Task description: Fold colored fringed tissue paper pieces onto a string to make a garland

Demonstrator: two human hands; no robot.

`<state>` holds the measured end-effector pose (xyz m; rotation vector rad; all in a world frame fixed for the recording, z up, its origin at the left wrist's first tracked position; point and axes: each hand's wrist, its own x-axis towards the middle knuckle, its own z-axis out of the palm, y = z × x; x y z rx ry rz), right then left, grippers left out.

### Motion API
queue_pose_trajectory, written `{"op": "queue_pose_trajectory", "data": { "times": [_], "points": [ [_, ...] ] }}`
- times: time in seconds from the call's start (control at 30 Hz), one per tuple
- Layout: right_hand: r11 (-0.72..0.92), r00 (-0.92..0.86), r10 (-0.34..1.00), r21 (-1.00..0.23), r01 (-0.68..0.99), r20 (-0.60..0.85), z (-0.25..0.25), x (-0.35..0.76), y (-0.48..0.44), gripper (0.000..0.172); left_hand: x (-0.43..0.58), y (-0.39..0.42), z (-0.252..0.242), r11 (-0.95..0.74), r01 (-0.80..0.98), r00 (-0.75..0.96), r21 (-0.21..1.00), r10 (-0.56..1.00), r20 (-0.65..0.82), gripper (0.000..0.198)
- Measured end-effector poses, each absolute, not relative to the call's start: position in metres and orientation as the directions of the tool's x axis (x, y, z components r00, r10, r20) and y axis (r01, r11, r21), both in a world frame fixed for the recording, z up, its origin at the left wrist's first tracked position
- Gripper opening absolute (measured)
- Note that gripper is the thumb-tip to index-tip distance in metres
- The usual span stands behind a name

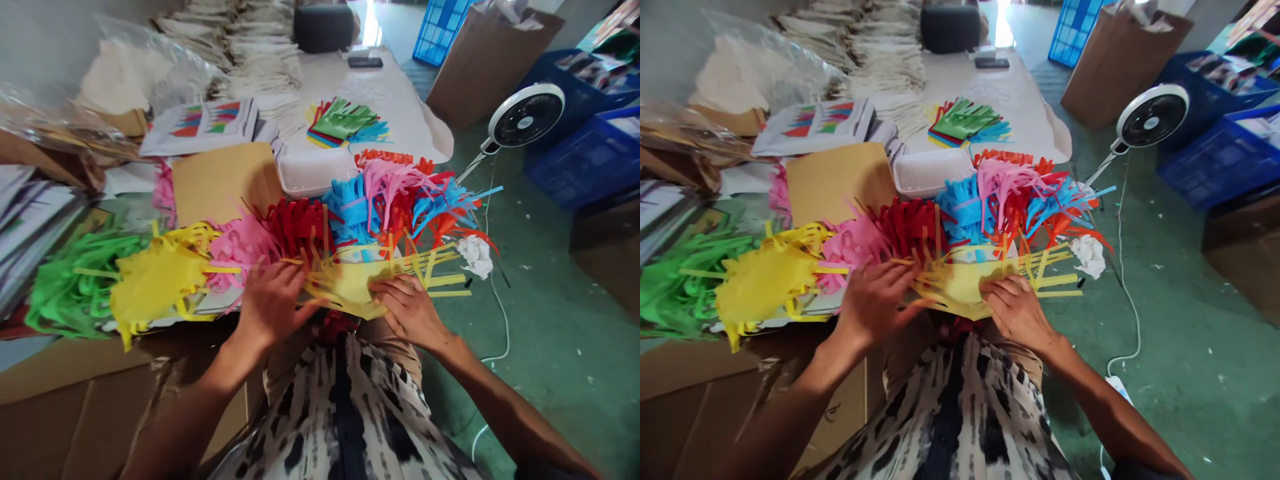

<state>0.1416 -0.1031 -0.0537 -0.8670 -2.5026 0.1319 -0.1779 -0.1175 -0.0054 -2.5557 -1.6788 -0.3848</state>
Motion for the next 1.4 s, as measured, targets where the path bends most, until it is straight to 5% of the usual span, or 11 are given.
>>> {"op": "queue_pose_trajectory", "data": {
  "times": [0.13,0.33,0.6,0.73,0.83,1.03,1.4],
  "points": [
    [0.783,-0.680,0.619,-0.243,0.573,0.393,-0.054,0.139,-0.103,0.016,-0.181,-0.124,0.015,-0.216,0.975,0.179,0.051,0.903,0.391,0.036],
    [0.763,-0.679,0.646,-0.275,0.585,0.349,-0.051,0.139,-0.104,0.019,-0.123,-0.135,-0.009,-0.698,0.660,0.590,0.278,0.711,0.384,0.057],
    [0.575,-0.584,0.789,-0.567,0.590,0.193,-0.032,0.145,-0.094,0.010,-0.133,-0.117,-0.033,-0.554,0.684,0.474,0.474,0.832,0.288,0.013],
    [0.393,-0.427,0.896,-0.663,0.637,0.121,-0.031,0.141,-0.082,0.020,-0.133,-0.112,-0.027,-0.369,0.755,0.328,0.542,0.928,0.175,0.023],
    [0.336,-0.366,0.927,-0.614,0.714,0.081,-0.034,0.134,-0.077,0.026,-0.125,-0.108,-0.030,-0.272,0.838,0.231,0.473,0.962,0.143,0.030],
    [0.308,-0.329,0.944,-0.387,0.869,0.012,-0.036,0.122,-0.073,0.032,-0.115,-0.105,-0.034,-0.214,0.912,0.170,0.350,0.974,0.151,0.012],
    [0.346,-0.332,0.936,-0.123,0.930,0.119,-0.039,0.112,-0.077,0.036,-0.116,-0.102,-0.041,-0.245,0.905,0.187,0.347,0.964,0.190,0.010]
  ]
}}
